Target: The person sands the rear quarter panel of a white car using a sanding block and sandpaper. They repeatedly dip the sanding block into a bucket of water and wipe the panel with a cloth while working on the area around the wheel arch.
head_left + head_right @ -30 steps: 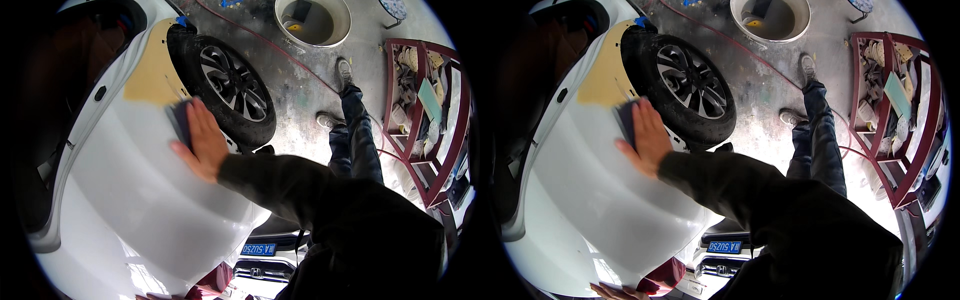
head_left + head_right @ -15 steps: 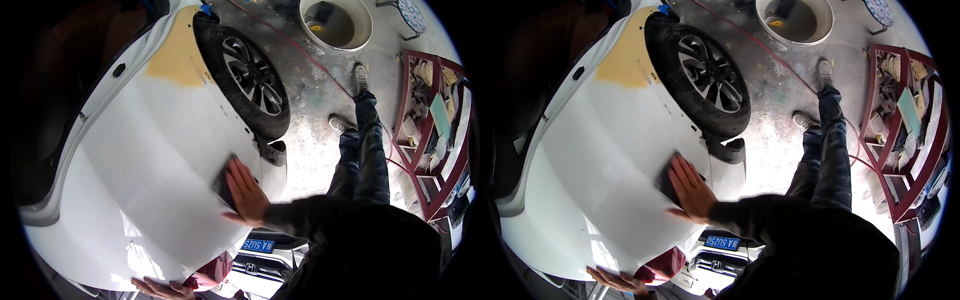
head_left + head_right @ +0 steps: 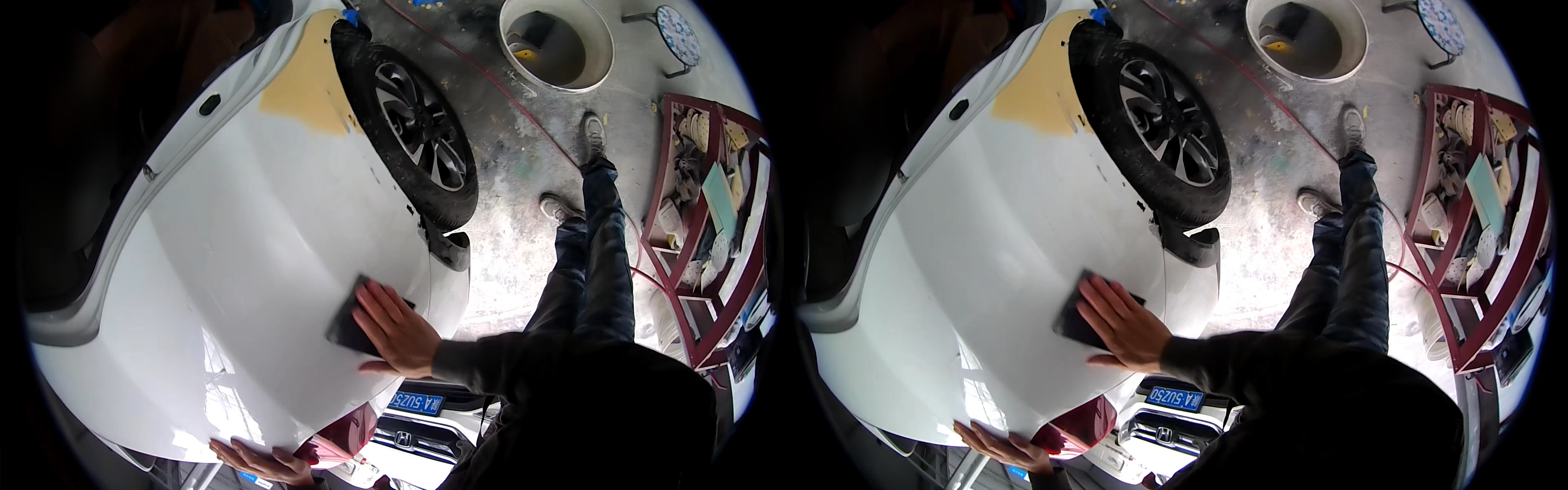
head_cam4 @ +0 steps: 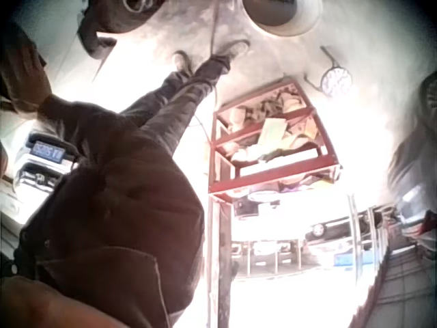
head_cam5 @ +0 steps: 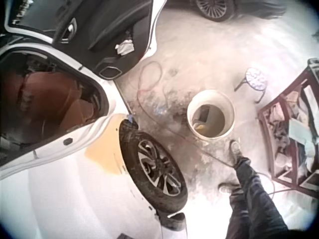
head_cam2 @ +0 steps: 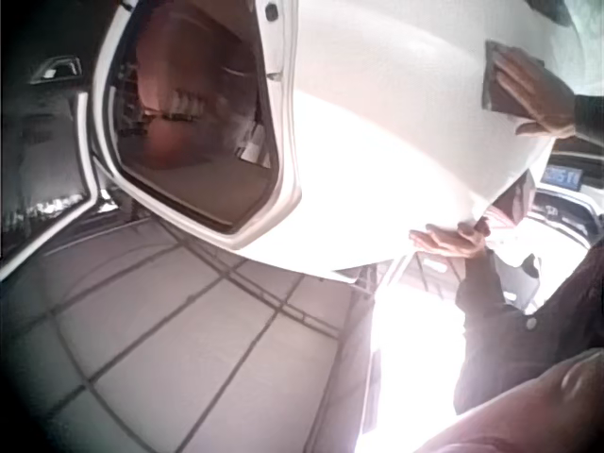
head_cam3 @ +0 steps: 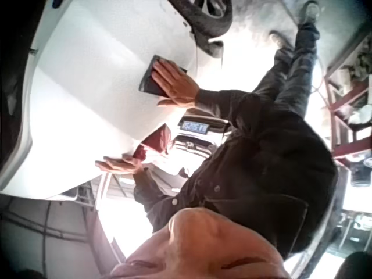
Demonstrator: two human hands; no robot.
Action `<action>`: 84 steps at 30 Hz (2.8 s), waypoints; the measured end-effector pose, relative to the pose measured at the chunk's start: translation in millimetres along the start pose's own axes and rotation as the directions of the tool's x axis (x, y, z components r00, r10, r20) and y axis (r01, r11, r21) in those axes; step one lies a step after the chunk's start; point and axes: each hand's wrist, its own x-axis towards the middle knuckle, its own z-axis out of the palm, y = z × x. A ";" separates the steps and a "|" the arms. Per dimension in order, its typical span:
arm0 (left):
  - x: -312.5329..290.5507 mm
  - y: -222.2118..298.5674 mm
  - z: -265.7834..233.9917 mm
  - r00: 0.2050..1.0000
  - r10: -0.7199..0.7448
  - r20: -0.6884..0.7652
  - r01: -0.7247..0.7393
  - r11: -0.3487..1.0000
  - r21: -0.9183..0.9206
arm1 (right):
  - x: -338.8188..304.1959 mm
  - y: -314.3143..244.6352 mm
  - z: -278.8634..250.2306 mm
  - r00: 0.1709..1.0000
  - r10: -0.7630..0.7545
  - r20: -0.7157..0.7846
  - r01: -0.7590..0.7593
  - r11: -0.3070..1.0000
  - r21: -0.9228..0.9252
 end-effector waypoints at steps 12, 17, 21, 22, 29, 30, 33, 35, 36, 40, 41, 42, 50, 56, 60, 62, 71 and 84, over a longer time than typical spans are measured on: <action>-7.3 10.9 -2.8 0.999 -0.037 0.011 0.037 0.999 0.035 | 17.7 24.6 5.7 0.925 0.320 -0.204 -0.286 0.941 0.180; -9.0 5.4 -7.4 1.000 -0.017 0.025 0.015 0.998 0.057 | 128.1 87.7 -37.1 0.898 0.307 -0.316 -0.257 0.947 0.192; -3.6 8.8 3.0 0.998 0.066 -0.011 -0.064 0.990 0.128 | 4.2 54.3 9.4 0.886 0.380 -0.265 -0.351 0.924 0.152; -2.0 5.5 1.6 0.998 0.063 -0.003 -0.062 0.990 0.124 | 7.1 49.3 6.5 0.875 0.426 -0.230 -0.395 0.903 0.172; -1.9 10.6 1.8 1.000 0.010 0.028 -0.013 0.994 0.107 | 176.5 113.8 -68.0 0.854 0.403 -0.329 -0.351 0.913 0.207; -4.4 10.5 -1.7 1.000 -0.001 0.030 -0.003 0.993 0.120 | 169.0 104.6 -58.4 0.892 0.338 -0.299 -0.300 0.939 0.166; -23.0 -2.0 1.3 0.993 0.115 0.024 -0.118 0.980 0.160 | 102.2 66.3 -47.4 0.966 0.173 -0.191 -0.158 0.983 0.088; -20.1 -2.6 0.2 0.996 0.079 0.032 -0.083 0.986 0.144 | 95.2 73.6 -48.3 0.980 0.137 -0.145 -0.118 0.984 0.132; -18.1 -1.6 0.7 0.998 0.058 0.035 -0.063 0.988 0.140 | 115.0 89.5 -53.5 0.978 0.099 -0.183 -0.075 0.988 0.135; -19.5 3.8 9.9 0.999 -0.042 0.026 0.039 0.992 0.120 | 246.4 175.7 -92.6 0.917 0.218 -0.334 -0.159 0.967 0.197; -15.2 4.6 17.3 1.000 0.005 0.005 -0.006 0.994 0.113 | 243.5 176.8 -95.9 0.912 0.220 -0.346 -0.163 0.969 0.186; -15.4 4.6 14.4 0.999 0.043 0.007 -0.043 0.991 0.129 | 235.6 168.7 -85.8 0.915 0.222 -0.336 -0.162 0.967 0.197; -19.8 1.2 1.1 1.000 -0.014 0.021 0.011 0.988 0.157 | 194.5 147.1 -70.1 0.949 0.226 -0.219 -0.182 0.962 0.204; -14.9 5.0 -0.2 0.998 0.026 0.051 -0.036 0.978 0.203 | 235.0 146.3 -81.9 0.944 0.228 -0.240 -0.206 0.972 0.116; -16.0 2.1 1.3 0.997 0.003 0.083 -0.018 0.985 0.171 | 164.6 85.8 -88.6 0.993 -0.033 -0.109 0.036 0.999 0.030; -20.0 -6.2 2.2 0.995 0.012 0.103 -0.030 0.984 0.177 | 187.4 115.8 -99.6 0.984 -0.161 -0.078 0.166 0.984 0.066; 28.2 32.0 9.5 0.969 -0.181 0.170 0.157 0.977 0.146 | 265.9 159.4 -102.5 0.981 0.094 -0.167 -0.070 0.987 0.143; 119.2 69.7 54.7 0.957 -0.173 0.231 0.147 0.981 0.125 | 383.1 330.0 -121.7 0.926 0.344 -0.155 -0.262 0.882 0.392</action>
